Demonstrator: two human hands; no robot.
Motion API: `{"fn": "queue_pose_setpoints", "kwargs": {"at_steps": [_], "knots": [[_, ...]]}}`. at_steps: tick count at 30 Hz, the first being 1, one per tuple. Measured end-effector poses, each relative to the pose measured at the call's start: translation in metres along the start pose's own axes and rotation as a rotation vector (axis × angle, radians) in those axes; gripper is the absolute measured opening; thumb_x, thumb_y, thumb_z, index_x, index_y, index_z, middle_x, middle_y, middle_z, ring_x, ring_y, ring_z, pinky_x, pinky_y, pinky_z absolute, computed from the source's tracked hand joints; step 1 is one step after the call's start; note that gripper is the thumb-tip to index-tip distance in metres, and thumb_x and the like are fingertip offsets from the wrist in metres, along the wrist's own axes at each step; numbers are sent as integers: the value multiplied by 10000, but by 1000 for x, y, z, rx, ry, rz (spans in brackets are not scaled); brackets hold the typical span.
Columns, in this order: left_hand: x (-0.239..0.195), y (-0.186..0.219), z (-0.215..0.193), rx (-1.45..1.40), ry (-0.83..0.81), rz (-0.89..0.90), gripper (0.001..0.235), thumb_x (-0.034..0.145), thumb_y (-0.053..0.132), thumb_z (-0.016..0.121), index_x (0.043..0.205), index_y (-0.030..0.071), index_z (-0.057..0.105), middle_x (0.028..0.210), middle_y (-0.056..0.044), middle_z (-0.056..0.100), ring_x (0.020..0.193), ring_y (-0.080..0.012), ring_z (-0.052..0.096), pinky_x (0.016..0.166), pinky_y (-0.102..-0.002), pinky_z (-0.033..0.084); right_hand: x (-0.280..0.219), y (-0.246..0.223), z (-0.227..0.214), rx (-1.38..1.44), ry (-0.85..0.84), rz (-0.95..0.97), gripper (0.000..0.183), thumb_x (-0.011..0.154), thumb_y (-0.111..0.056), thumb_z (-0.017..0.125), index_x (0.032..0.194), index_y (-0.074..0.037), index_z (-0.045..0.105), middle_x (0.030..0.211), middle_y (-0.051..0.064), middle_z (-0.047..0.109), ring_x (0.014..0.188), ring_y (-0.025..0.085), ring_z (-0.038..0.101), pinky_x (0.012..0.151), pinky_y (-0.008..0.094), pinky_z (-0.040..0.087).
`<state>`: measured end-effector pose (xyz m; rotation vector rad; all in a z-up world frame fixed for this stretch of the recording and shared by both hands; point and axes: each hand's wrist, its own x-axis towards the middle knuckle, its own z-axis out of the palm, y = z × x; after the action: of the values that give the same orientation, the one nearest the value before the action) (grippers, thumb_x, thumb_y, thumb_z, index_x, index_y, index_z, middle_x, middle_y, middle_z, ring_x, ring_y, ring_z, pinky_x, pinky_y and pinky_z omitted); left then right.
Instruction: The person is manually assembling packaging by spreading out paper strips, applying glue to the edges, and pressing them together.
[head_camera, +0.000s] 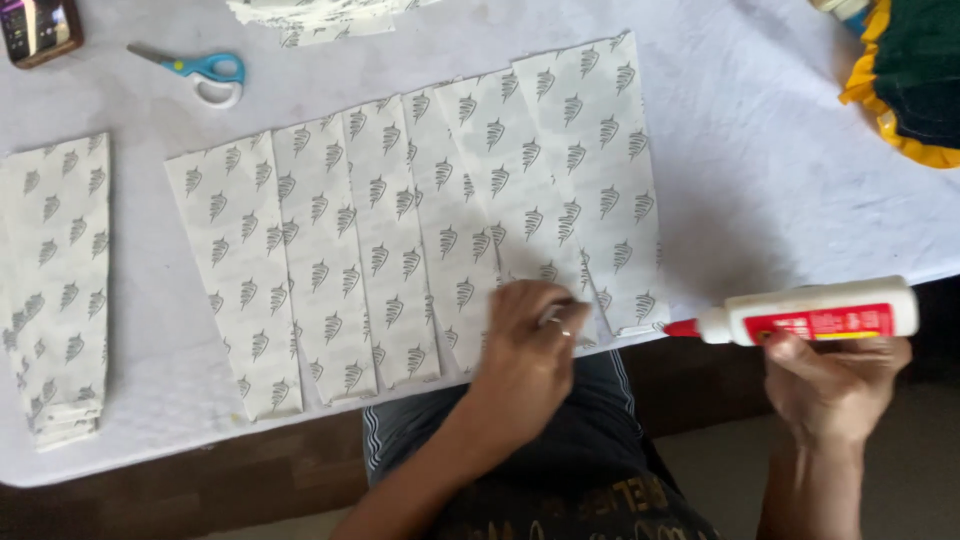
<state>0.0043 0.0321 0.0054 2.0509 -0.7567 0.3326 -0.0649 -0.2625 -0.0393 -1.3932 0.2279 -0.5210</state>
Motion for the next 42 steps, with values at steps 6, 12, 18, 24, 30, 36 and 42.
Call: {"fn": "queue_pose_setpoints", "kwargs": {"at_steps": [6,12,18,24,30,36,42], "knots": [[-10,-4,-20,65,-140,-45,145,923,121,758,938,-14,707,1071,-65,631,1050,-285,584,965,-458,413,-16,-1,57,-43,-51,94,375,653,-12,883,989,-51,722,972,69,733,840,149,705,815,358,693],[-13,-1,-27,74,-198,-40,362,736,68,877,1021,-50,689,1152,-103,593,1084,-315,558,993,-464,411,-18,-34,89,-475,-184,107,438,582,-52,934,956,39,726,881,113,730,785,136,653,708,243,584],[-19,-4,-22,123,-197,-34,483,694,110,908,1096,-30,680,1179,-103,604,1129,-321,553,976,-464,396,-21,-47,131,-330,-375,69,414,617,-63,897,975,51,724,953,168,781,835,187,742,742,249,624],[-18,-4,-21,79,-147,-50,205,891,121,783,1006,-30,706,1150,-89,620,1095,-293,565,974,-449,393,-18,-25,75,-462,-184,82,405,592,-62,921,930,17,712,923,136,730,813,156,670,771,269,591],[-19,-5,-14,30,-87,-113,108,921,50,739,999,-24,732,1114,-65,640,1088,-270,576,990,-442,395,-22,-17,68,-308,-136,51,451,633,1,885,1041,34,696,999,148,717,871,207,708,829,321,675],[-20,-4,-13,16,-73,-113,253,867,-174,563,1006,-16,706,1100,-92,641,1087,-297,575,972,-435,400,-27,-42,126,-403,-273,86,433,614,-67,901,994,55,732,980,173,765,856,197,723,806,279,611],[-20,-4,-14,49,-94,-95,277,838,-204,539,991,-39,699,1110,-92,617,1082,-297,556,977,-437,393,-29,0,71,-383,-141,112,372,637,-32,916,956,-34,725,926,75,727,803,118,665,772,258,615]]}}
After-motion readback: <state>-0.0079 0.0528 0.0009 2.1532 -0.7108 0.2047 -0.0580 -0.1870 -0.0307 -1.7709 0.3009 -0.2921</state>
